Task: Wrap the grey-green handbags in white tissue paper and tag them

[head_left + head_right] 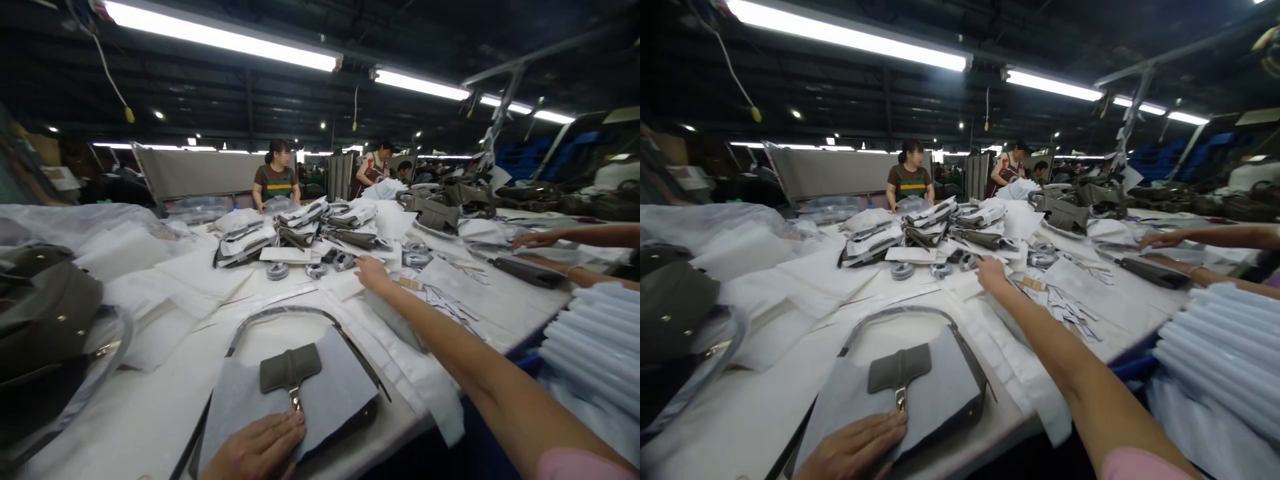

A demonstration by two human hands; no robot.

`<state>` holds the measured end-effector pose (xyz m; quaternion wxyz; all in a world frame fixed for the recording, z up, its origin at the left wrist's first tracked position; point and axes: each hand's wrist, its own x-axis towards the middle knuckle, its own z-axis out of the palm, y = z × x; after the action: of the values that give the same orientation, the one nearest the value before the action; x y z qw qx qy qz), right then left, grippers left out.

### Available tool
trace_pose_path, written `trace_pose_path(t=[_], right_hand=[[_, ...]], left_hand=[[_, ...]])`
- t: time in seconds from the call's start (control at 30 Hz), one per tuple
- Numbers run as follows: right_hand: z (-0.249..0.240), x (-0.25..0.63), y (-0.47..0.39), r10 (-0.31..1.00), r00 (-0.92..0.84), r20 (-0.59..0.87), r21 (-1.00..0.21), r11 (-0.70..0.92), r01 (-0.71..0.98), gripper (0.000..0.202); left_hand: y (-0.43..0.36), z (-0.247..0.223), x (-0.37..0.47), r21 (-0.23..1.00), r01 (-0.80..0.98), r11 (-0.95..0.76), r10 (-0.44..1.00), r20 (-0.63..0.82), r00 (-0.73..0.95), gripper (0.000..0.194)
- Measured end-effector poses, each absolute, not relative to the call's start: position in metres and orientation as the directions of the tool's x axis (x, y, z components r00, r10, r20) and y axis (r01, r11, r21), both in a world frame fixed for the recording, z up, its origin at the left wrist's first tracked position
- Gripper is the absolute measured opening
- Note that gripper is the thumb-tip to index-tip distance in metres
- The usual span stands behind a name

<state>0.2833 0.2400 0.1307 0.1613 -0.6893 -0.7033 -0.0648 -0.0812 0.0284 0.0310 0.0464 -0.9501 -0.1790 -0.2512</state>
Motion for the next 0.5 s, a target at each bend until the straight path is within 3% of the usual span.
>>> trace_pose_path(t=[0.13, 0.23, 0.37, 0.5], right_hand=[[0.131, 0.309, 0.269, 0.946, 0.177, 0.272, -0.113, -0.152, 0.982, 0.035], [0.131, 0.323, 0.289, 0.949, 0.229, 0.215, -0.105, -0.210, 0.972, 0.032], [0.137, 0.333, 0.301, 0.953, 0.225, 0.203, -0.105, -0.208, 0.973, 0.028], [0.156, 0.331, 0.287, 0.942, 0.133, 0.309, -0.134, -0.096, 0.986, 0.025]], left_hand=[[0.018, 0.040, -0.079, 0.193, 0.373, -0.908, 0.420, 0.449, 0.789, 0.050], [0.018, 0.041, -0.078, 0.256, 0.361, -0.896, 0.442, 0.458, 0.771, 0.047], [0.019, 0.039, -0.077, 0.283, 0.354, -0.891, 0.451, 0.476, 0.755, 0.044], [0.019, 0.039, -0.076, 0.285, 0.345, -0.895, 0.445, 0.492, 0.749, 0.042]])
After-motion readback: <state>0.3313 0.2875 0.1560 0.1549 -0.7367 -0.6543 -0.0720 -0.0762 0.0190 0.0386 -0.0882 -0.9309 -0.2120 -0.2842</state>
